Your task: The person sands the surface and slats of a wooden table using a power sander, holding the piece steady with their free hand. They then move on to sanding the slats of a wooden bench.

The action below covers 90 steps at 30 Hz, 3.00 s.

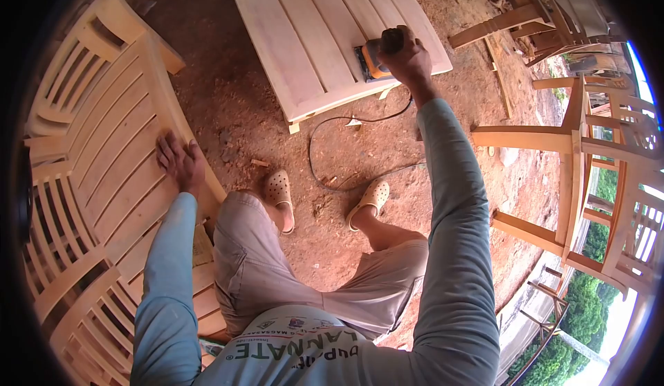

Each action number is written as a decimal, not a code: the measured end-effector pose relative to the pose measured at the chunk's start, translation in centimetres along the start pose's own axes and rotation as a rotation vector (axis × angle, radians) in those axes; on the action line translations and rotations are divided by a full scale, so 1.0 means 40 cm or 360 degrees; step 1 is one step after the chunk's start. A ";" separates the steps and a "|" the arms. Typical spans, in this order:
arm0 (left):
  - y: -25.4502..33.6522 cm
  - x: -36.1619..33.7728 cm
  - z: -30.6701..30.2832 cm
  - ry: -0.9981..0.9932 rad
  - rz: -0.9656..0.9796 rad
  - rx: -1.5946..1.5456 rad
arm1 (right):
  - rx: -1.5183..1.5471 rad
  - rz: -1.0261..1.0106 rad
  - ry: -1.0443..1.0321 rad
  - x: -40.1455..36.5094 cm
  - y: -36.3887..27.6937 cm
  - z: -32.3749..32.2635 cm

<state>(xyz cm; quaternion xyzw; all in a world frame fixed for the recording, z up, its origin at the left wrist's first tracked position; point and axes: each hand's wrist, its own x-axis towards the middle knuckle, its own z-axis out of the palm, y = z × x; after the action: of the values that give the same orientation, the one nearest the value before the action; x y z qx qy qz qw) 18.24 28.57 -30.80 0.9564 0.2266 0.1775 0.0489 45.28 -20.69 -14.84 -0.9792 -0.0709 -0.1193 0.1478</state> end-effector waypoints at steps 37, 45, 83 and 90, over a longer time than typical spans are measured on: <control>-0.004 0.000 0.004 0.0013 0.0008 0.0006 | -0.0036 0.0002 0.0156 -0.020 0.058 -0.035; -0.001 0.002 -0.001 -0.0010 0.0006 0.0019 | -0.0006 0.0049 0.0204 -0.003 0.094 -0.012; 0.001 0.000 -0.003 -0.0022 -0.0034 -0.0005 | -0.0026 0.0141 0.0020 -0.054 -0.099 0.010; -0.003 0.001 0.001 0.0033 -0.0005 -0.0038 | -0.0010 0.0134 0.0196 -0.050 -0.135 0.032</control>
<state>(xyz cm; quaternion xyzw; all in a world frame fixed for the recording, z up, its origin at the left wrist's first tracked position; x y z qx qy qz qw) 18.23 28.70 -30.86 0.9535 0.2264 0.1902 0.0581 42.70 -15.38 -15.04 -0.9726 -0.0199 -0.1732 0.1537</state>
